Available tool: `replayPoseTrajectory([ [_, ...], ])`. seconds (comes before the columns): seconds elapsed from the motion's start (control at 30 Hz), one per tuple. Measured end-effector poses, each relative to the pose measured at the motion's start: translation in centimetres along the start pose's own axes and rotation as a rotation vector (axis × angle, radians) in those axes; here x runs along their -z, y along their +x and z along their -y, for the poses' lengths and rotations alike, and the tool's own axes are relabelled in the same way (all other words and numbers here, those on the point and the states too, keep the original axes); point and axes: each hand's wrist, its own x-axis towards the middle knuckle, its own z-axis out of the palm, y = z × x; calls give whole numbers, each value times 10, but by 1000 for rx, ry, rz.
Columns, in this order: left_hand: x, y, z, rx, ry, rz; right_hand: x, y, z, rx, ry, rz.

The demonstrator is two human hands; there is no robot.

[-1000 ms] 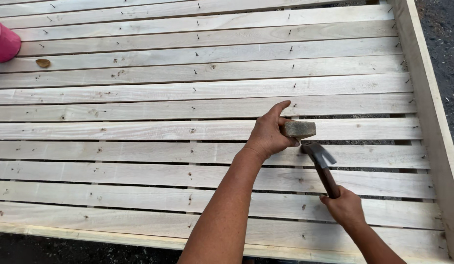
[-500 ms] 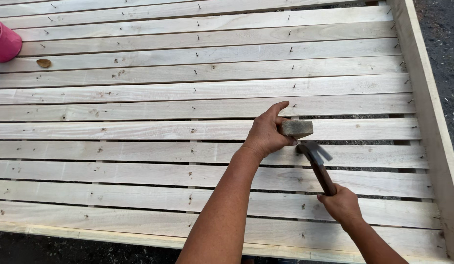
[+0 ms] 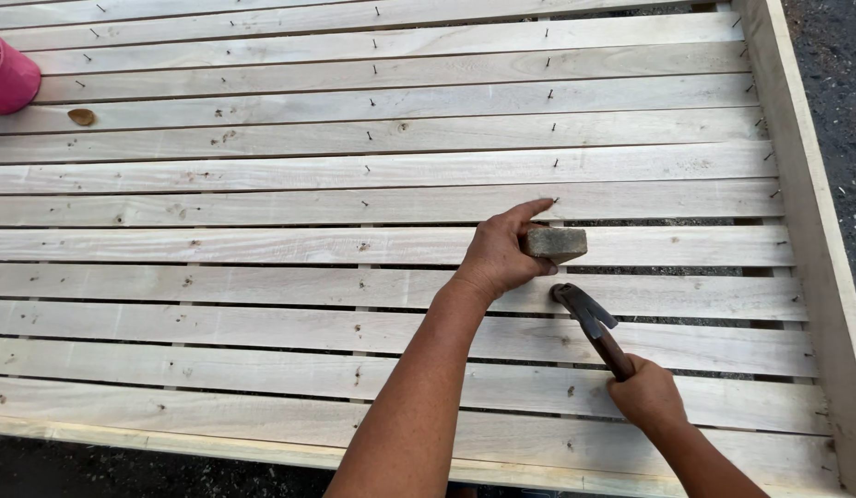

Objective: The person uses a hammer and a small wooden block to drive nails into the slats of a wooden pallet. They repeatedly pick up nails from a pink container and hammer them into the wood.

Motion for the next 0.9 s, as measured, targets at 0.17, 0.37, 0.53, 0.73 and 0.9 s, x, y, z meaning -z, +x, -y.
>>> replayPoseTrajectory([
  [0.17, -4, -1, 7, -33, 30, 24, -1, 2, 0, 35, 45, -20],
  [0.37, 8, 3, 14, -41, 24, 37, -5, 7, -2, 0, 17, -1],
  [0.53, 35, 4, 22, 20, -243, 33, -6, 14, -6, -15, 7, 15],
  [0.73, 5, 0, -1, -46, 38, 69, -6, 14, -7, -13, 13, 14],
  [0.9, 15, 1, -4, -98, -26, 66, -3, 12, -5, -22, 30, 29],
])
